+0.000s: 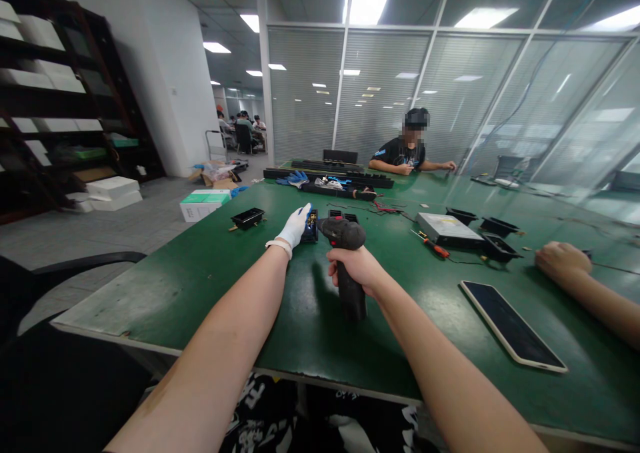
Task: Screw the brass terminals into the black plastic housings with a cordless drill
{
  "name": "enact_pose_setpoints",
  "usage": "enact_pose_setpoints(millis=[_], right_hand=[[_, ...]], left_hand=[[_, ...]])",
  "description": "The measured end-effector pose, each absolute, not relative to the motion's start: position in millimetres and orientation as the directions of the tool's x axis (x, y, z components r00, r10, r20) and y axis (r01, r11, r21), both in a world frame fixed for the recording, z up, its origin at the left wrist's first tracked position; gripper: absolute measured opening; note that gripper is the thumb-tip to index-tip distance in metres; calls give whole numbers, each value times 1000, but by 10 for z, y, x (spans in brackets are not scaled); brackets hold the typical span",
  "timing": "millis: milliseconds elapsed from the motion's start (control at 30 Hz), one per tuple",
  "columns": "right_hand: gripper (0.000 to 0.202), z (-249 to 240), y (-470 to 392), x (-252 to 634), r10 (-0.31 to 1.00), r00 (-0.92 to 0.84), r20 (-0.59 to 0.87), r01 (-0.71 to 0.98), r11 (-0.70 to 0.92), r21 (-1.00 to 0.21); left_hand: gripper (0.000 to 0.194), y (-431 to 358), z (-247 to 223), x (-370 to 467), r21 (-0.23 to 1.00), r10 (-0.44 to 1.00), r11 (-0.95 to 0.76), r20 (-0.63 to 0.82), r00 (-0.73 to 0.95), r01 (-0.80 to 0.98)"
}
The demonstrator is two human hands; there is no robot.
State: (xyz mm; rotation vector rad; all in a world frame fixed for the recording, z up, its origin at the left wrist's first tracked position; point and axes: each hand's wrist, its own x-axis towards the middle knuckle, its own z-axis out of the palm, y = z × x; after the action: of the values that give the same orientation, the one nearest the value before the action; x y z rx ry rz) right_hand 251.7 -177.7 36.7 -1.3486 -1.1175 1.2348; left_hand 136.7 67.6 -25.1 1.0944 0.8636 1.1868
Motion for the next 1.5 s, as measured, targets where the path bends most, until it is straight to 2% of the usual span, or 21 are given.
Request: enact_pose_setpoints(millis=[767,1500], right_hand=[[13,362,-1778,2524,993,65,-102,26,-104,-994],[13,339,-1765,2537,993,67,-97,16,-98,-995]], left_hand=[[56,734,-288,1388,958,978,50,9,207,-281],[54,730,-327,1367,956,973,19,49,225,-293]])
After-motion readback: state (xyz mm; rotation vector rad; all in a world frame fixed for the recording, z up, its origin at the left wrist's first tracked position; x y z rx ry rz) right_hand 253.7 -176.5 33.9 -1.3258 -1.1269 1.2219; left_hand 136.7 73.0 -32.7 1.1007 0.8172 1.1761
